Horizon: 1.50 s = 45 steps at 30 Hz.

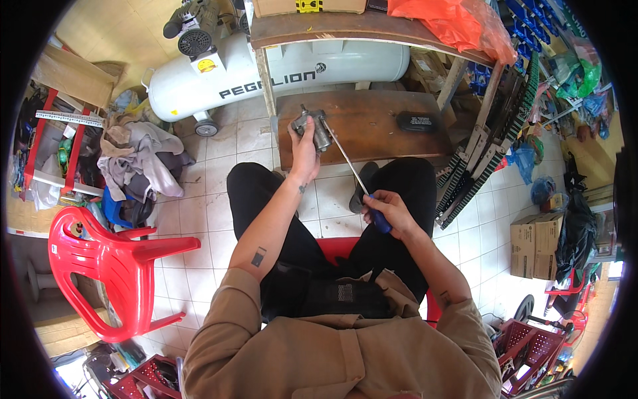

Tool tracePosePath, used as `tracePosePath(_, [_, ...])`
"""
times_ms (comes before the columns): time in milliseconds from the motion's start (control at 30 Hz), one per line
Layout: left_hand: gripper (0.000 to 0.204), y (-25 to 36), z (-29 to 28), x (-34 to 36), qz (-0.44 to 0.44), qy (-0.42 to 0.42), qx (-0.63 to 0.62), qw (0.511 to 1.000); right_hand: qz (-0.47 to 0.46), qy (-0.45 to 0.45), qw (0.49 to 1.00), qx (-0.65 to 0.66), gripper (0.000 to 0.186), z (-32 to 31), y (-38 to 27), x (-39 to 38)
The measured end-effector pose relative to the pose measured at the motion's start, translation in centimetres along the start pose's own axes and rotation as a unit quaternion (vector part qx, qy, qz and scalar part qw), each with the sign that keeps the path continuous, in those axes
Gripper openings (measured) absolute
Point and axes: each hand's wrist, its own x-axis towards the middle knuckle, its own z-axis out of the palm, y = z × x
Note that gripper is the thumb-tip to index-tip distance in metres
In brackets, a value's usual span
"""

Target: The person holds a cylindrical metal motor component and uses a screwdriver to loosen a screw on its side.

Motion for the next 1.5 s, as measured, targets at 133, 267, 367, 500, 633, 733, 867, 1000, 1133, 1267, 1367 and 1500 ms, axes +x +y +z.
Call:
tracePosePath(133, [0.035, 0.2, 0.1, -0.1, 0.002, 0.001, 0.000, 1.000, 0.034, -0.026, 0.999, 0.027, 0.041, 0.0, 0.2, 0.1])
tracePosePath(267, [0.036, 0.2, 0.1, -0.1, -0.001, 0.000, 0.005, 1.000, 0.044, -0.044, 0.996, 0.067, 0.046, 0.1, -0.5, -0.1])
tracePosePath(367, [0.036, 0.2, 0.2, -0.1, 0.000, -0.006, 0.008, 1.000, 0.017, -0.019, 0.998, 0.059, 0.038, 0.5, -1.2, -0.7])
tracePosePath(500, [0.035, 0.3, 0.5, -0.3, 0.002, 0.006, 0.000, 1.000, -0.008, 0.010, 1.000, -0.017, 0.027, -0.1, 0.2, 0.1])
tracePosePath(633, [0.035, 0.4, 0.6, -0.3, 0.005, 0.011, -0.006, 1.000, 0.002, 0.003, 1.000, 0.026, 0.028, 0.0, 0.2, 0.1])
tracePosePath(733, [0.035, 0.3, 0.4, -0.2, 0.003, 0.005, 0.007, 1.000, 0.024, -0.027, 0.999, 0.013, 0.035, -0.1, 0.5, 0.3])
tracePosePath(867, [0.034, 0.2, 0.3, -0.2, 0.005, -0.001, 0.009, 1.000, 0.024, -0.026, 0.999, 0.019, 0.046, 0.0, 0.5, 0.4])
tracePosePath(1000, [0.034, 0.1, 0.1, -0.6, -0.011, 0.020, 0.009, 1.000, 0.037, 0.001, 0.996, 0.076, 0.038, 0.8, -0.9, -0.7])
tracePosePath(1133, [0.035, 0.0, 0.1, -0.2, -0.010, 0.015, 0.011, 1.000, -0.014, 0.007, 0.999, -0.050, 0.025, 0.2, -0.4, -0.4])
tracePosePath(1267, [0.036, 0.2, 0.3, -0.4, -0.006, 0.023, 0.011, 1.000, -0.023, 0.033, 0.999, 0.030, 0.023, 0.0, 0.3, 0.0])
tracePosePath(1367, [0.036, 0.6, 0.3, -0.3, 0.002, 0.019, 0.010, 1.000, -0.024, 0.012, 0.999, 0.044, 0.025, -0.1, 0.4, 0.4])
tracePosePath(1500, [0.038, 0.2, -0.2, -0.2, 0.010, 0.026, 0.000, 1.000, 0.018, 0.014, 1.000, -0.010, 0.038, 0.6, 0.1, 0.1])
